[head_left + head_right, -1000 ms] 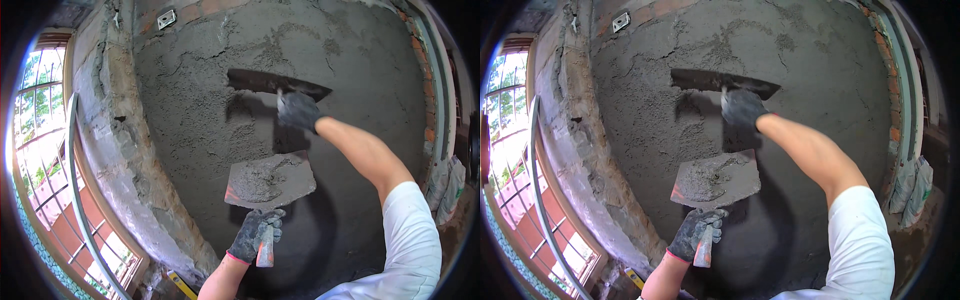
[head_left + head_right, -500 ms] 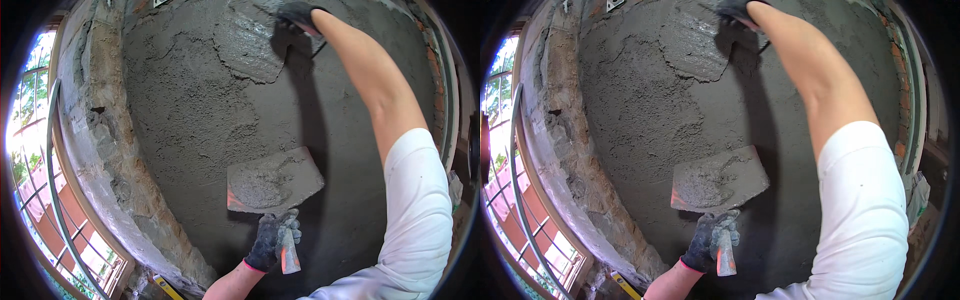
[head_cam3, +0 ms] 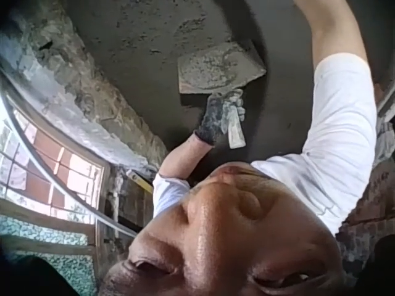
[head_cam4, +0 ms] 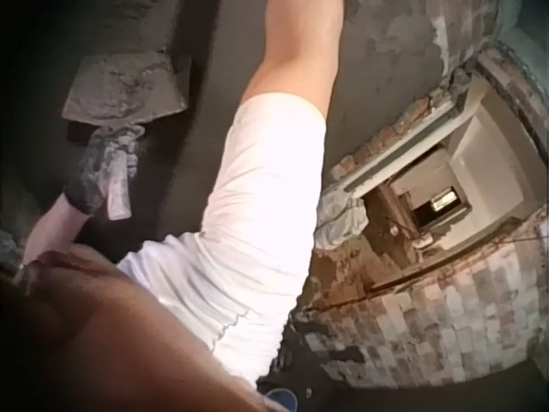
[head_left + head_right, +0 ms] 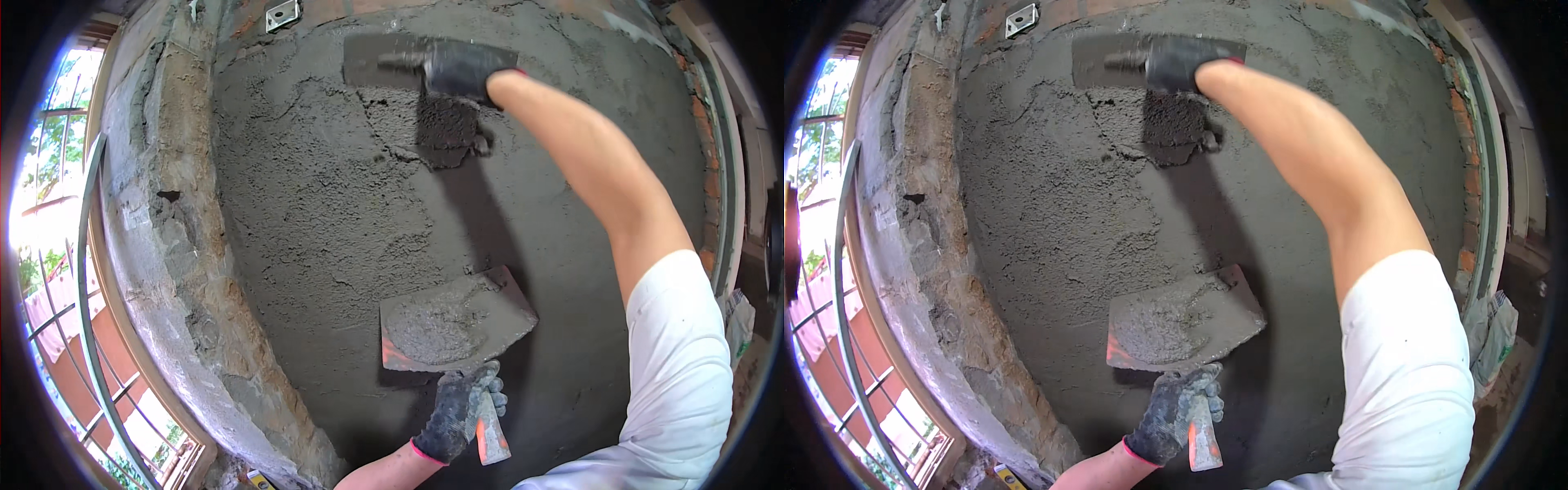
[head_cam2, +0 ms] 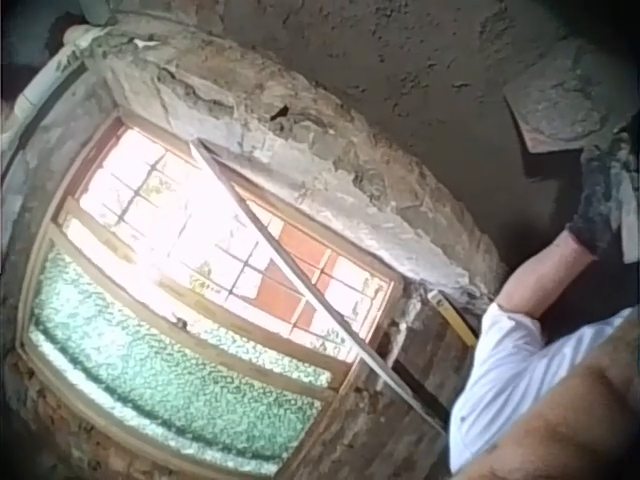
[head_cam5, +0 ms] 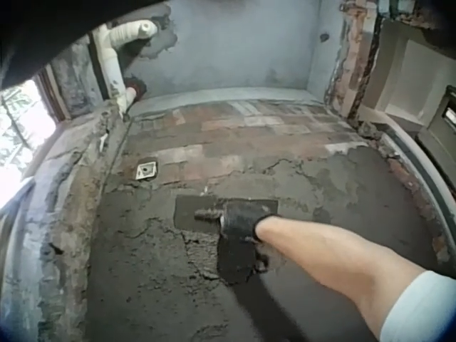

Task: Applying and smoothing mortar onto a brick wall using a trowel and a hawk.

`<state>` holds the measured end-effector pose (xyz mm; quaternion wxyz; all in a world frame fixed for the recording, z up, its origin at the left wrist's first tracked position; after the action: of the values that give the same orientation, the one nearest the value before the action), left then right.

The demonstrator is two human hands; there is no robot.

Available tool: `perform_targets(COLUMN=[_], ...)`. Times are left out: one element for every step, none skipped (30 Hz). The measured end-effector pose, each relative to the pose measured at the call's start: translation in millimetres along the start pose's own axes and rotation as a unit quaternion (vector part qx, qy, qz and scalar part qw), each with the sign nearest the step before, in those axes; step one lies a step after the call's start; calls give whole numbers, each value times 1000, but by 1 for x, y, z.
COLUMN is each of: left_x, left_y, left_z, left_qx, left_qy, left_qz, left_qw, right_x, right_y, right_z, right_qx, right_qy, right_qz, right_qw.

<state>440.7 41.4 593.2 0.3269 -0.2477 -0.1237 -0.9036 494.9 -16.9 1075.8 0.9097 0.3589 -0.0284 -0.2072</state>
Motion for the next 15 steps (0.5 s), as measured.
perform_targets(left_x=[3, 2, -7, -12, 14, -6, -3, -1, -3, -4, -3, -3, -5, -3, -1], left_y=[3, 3, -2, -5, 0, -3, -2, 0, -3, -6, -8, -10, -10, -6, -6], left_z=[-3, -5, 3, 6, -9, 6, 6, 5, 6, 7, 10, 11, 11, 10, 9], left_qx=[-8, -14, -5, 3, -13, 18, 17, 14, 13, 13, 14, 12, 12, 17, 20], left_qy=[-9, -23, -68, -75, -28, -15, -13, -16, -21, -22, -9, 3, 1, -12, -26], left_qz=[-16, -26, -17, -2, -40, 14, 12, 10, 19, 24, 33, 42, 47, 32, 17], left_qw=[1000, 999, 998, 997, 999, 1000, 1000, 1000, 1000, 999, 999, 999, 999, 999, 999], right_x=[10, 22, 2, -26, -19, 14, 16, 24, 28, 29, 26, 25, 24, 19, 18], right_y=[14, 25, 40, 39, 16, 49, 42, 29, 26, 26, 23, 17, 10, 1, -7], right_z=[38, 57, 31, 15, 96, 71, 99, 125, 125, 121, 118, 114, 108, 104, 98], right_qx=[78, 150, 185, 227, 77, 176, 296, 401, 399, 350, 297, 243, 187, 131, 74], right_qy=[130, 263, 259, 243, 30, -12, 167, 335, 341, 296, 247, 199, 148, 94, 40], right_qz=[-47, -93, -91, -91, 122, -208, -164, -112, -113, -136, -154, -174, -192, -208, -224], right_qw=[987, 948, 944, 939, 989, 962, 926, 845, 844, 878, 909, 933, 952, 965, 971])
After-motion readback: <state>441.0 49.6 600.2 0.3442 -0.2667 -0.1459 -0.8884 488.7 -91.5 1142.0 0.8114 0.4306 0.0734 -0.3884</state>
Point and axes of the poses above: each hand's wrist, its own y-axis towards the middle knuckle, its own x-axis out of the palm, z = x × y, the point moved 10 cm from there along y, towards the middle knuckle, and after that the axes turned 6 degrees about y, right-handed, at the moved point
